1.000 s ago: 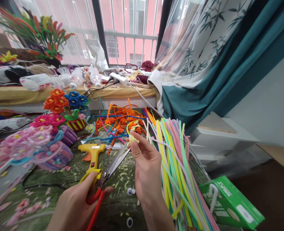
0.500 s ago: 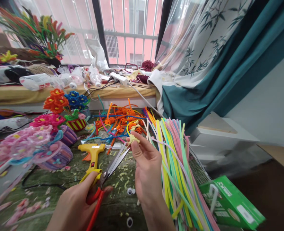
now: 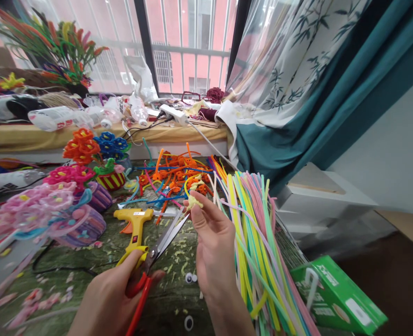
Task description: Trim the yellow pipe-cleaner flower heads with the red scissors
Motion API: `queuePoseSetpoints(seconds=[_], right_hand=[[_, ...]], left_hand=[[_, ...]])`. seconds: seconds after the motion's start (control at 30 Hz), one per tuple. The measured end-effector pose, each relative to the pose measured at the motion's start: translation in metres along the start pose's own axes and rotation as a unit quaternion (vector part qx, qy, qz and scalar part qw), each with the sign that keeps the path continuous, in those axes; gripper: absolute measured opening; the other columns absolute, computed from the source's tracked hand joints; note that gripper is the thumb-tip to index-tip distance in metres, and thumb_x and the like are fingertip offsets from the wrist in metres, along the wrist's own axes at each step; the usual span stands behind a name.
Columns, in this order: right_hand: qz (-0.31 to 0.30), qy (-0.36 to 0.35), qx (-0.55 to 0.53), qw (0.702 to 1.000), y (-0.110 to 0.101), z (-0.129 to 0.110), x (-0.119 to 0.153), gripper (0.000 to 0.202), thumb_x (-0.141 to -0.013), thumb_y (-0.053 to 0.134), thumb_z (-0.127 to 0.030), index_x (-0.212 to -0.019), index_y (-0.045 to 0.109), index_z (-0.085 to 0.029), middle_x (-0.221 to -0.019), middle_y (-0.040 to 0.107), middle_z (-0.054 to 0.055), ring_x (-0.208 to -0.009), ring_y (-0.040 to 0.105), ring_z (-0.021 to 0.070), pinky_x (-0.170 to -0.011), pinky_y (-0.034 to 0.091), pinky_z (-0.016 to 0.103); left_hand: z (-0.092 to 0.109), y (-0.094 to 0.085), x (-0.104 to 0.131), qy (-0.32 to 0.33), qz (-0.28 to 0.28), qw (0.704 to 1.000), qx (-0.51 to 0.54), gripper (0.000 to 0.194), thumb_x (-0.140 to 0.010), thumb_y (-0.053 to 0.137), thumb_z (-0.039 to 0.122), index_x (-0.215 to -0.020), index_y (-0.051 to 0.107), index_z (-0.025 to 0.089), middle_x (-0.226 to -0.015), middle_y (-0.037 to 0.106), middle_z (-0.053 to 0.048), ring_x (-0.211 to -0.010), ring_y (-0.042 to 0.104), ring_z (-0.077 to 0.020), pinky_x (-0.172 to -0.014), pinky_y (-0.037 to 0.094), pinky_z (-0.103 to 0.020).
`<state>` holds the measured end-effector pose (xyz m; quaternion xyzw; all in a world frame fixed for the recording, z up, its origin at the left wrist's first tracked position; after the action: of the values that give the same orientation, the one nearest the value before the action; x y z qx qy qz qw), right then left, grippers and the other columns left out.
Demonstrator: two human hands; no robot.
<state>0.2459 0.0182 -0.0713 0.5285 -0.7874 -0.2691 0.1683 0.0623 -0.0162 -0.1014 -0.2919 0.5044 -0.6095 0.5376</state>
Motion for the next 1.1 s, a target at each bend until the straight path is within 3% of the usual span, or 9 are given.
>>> queuePoseSetpoints(seconds=[0.4, 0.73, 1.1], right_hand=[[0.005, -0.005, 0.009, 1.0, -0.0001, 0.0, -0.0006, 0.022, -0.066, 0.088, -0.039, -0.086, 0.082, -0.032, -0.088, 0.078, -0.002, -0.084, 0.065, 0.0165, -0.084, 0.05, 0.034], [0.009, -0.005, 0.011, 1.0, -0.0027, 0.0016, -0.0014, 0.023, -0.066, 0.087, -0.04, -0.088, 0.081, -0.033, -0.087, 0.077, -0.003, -0.083, 0.066, 0.0151, -0.083, 0.051, 0.033], [0.02, 0.004, -0.012, 1.0, -0.0024, 0.0037, -0.0005, 0.025, -0.064, 0.089, -0.037, -0.087, 0.082, -0.032, -0.086, 0.079, -0.004, -0.081, 0.065, 0.0132, -0.081, 0.05, 0.029]], left_hand=[[-0.0004, 0.0005, -0.0016, -0.042, -0.027, 0.998, 0.023, 0.03, -0.092, 0.051, 0.052, -0.075, 0.054, 0.028, -0.053, 0.065, 0.004, -0.049, 0.068, -0.0224, -0.048, 0.041, -0.025], [0.0024, -0.002, -0.0003, -0.001, -0.002, 1.0, -0.005, 0.025, -0.096, 0.046, 0.042, -0.077, 0.052, 0.028, -0.054, 0.066, 0.004, -0.049, 0.069, -0.0223, -0.046, 0.042, -0.025], [0.0018, 0.0009, -0.001, -0.008, -0.008, 1.0, -0.009, 0.029, -0.095, 0.052, 0.049, -0.076, 0.053, 0.028, -0.051, 0.063, 0.006, -0.047, 0.068, -0.0219, -0.045, 0.042, -0.025]])
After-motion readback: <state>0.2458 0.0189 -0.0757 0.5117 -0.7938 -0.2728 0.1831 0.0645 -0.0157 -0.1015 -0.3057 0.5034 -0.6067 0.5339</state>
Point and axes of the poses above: each hand's wrist, its own x-axis away from the middle knuckle, its own y-axis out of the palm, z = x × y, the point moved 6 cm from there along -x, towards the middle knuckle
